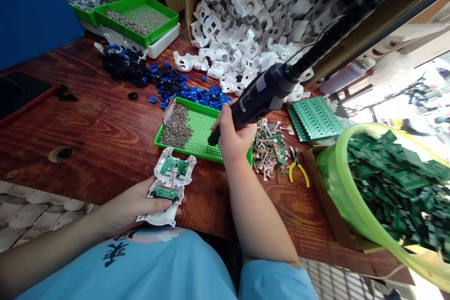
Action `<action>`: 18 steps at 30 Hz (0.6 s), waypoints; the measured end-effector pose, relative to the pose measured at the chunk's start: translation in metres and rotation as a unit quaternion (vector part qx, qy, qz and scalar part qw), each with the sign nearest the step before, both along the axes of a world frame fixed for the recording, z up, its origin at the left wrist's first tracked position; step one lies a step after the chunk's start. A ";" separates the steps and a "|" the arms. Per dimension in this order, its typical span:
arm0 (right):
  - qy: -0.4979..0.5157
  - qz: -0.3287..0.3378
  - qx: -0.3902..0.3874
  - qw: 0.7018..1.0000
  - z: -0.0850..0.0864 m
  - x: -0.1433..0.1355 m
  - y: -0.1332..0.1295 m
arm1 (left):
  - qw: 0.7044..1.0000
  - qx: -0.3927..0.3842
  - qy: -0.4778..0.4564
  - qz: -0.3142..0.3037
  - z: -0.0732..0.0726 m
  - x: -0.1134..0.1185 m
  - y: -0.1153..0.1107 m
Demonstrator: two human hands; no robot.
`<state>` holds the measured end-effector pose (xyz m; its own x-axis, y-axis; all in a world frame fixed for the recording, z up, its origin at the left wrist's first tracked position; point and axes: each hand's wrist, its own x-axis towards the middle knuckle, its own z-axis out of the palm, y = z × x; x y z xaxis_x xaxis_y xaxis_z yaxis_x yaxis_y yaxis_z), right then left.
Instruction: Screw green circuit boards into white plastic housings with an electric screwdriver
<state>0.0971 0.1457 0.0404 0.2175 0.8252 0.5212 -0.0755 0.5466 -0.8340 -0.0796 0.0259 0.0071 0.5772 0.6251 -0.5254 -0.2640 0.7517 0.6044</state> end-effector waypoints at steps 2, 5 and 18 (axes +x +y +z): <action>-0.001 -0.003 -0.004 1.000 -0.002 0.000 0.000 | 1.000 0.005 -0.003 0.002 -0.001 0.000 0.000; -0.001 -0.016 -0.006 1.000 -0.002 0.000 0.001 | 1.000 0.021 -0.002 0.010 -0.006 0.001 -0.002; 0.014 0.173 -0.005 0.985 0.063 -0.038 -0.095 | 0.994 0.105 0.018 0.004 -0.005 -0.001 -0.001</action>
<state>0.0586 0.0506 0.1032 -0.0636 0.8574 0.5107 -0.2789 0.4761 -0.8340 -0.0806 0.0247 0.0021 0.5554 0.7276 -0.4027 -0.2450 0.6059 0.7568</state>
